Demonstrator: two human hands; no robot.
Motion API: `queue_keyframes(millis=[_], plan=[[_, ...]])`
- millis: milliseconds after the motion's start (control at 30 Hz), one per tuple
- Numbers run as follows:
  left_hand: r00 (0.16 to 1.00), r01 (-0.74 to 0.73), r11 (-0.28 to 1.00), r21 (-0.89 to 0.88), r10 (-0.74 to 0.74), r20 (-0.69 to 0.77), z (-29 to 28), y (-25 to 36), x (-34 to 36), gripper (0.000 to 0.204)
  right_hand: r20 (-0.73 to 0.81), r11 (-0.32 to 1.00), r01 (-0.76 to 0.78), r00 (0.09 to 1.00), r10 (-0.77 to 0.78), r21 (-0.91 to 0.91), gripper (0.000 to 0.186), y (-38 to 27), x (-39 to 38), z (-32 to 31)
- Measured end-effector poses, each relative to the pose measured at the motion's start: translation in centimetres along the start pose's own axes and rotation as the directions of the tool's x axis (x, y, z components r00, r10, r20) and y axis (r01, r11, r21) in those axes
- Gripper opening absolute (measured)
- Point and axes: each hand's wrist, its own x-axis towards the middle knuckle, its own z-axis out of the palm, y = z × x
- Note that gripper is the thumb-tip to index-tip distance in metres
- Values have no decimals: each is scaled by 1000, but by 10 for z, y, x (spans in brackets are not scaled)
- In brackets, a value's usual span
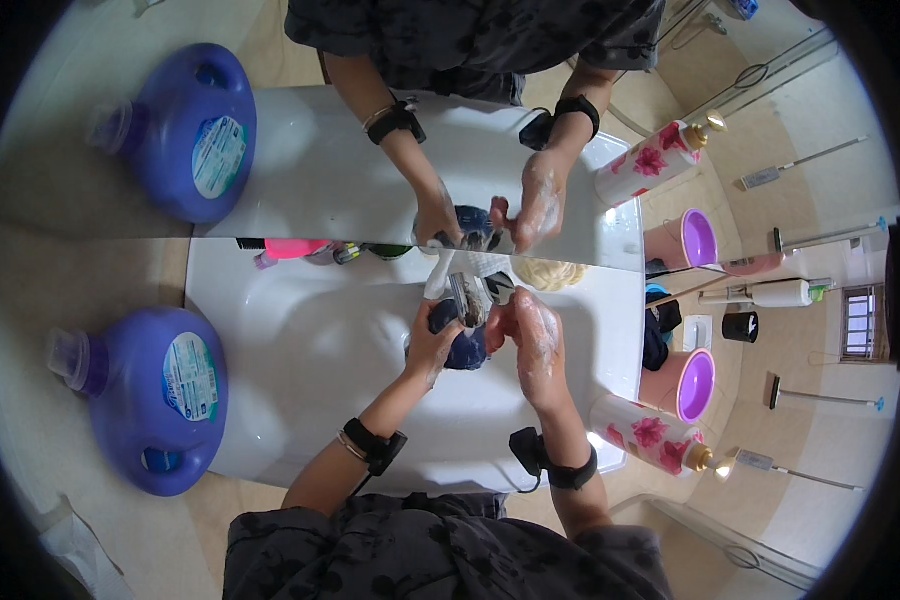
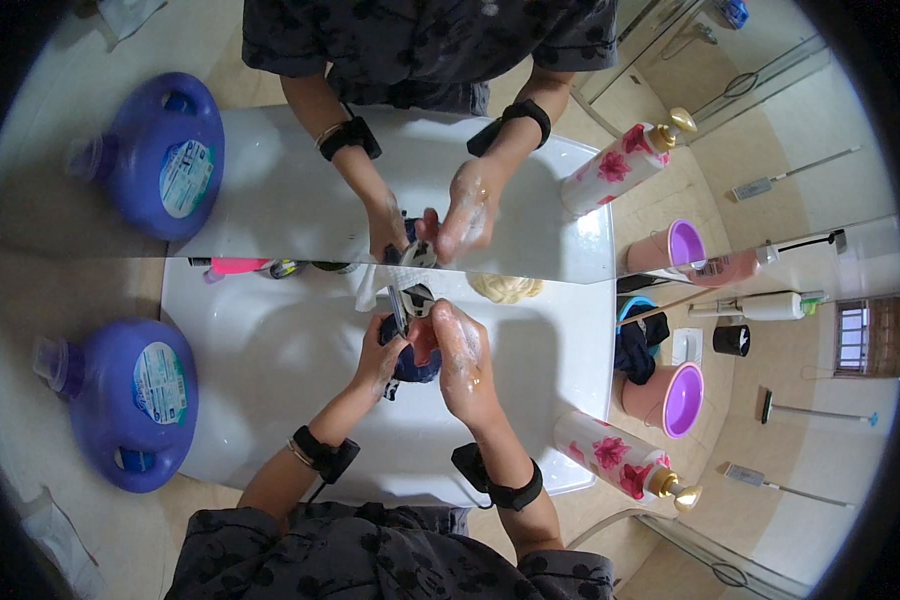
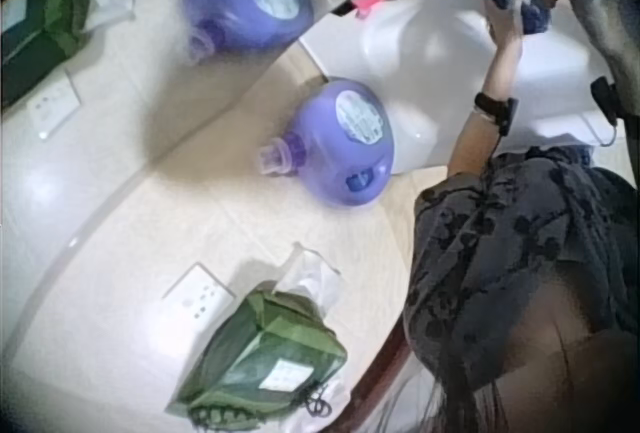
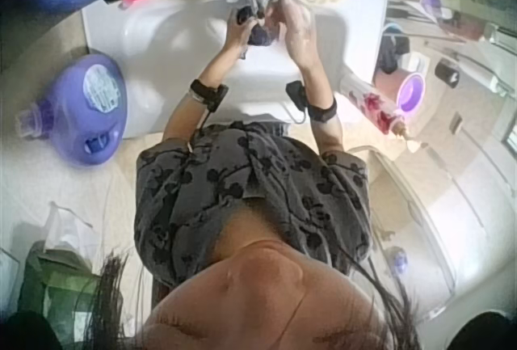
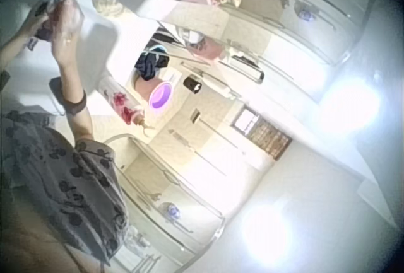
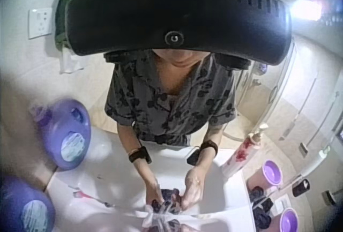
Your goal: The person is washing a blue beanie and a white cloth by hand in a bathroom sink using soap and water.
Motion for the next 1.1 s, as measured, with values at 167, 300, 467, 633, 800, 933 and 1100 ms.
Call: queue_keyframes(millis=[167, 300, 467, 633, 800, 933, 1100], plan=[[997, 71, 988, -140, -68, 30, -3, 11, 1, 22, -237, 954, 61, 962, -134, -292, 32, 75, 1, -11], [984, 158, 984, -79, -151, 92, 2, 7, -1, 21, -87, 854, 215, 954, -288, -473, 39, 139, 5, -11], [979, 201, 967, -156, -195, 53, -11, -16, 2, 34, -103, 942, -172, 984, 148, -287, 27, 140, 10, 3], [903, 395, 878, -270, -425, -61, -8, -2, -1, 42, -421, 922, -26, 895, -151, -386, 14, 158, 14, -2], [913, 332, 926, -179, -364, -187, 5, -21, -9, 46, -387, 857, -119, 917, -99, -501, 19, 153, 12, 1], [916, 254, 925, -282, -324, -237, 7, -26, -10, 36, -313, 767, -99, 940, -137, -633, 28, 143, 9, 12], [989, 114, 988, -105, -122, -78, -1, -27, -2, 36, -381, 786, -75, 900, -212, -614, 33, 155, 0, 18]])
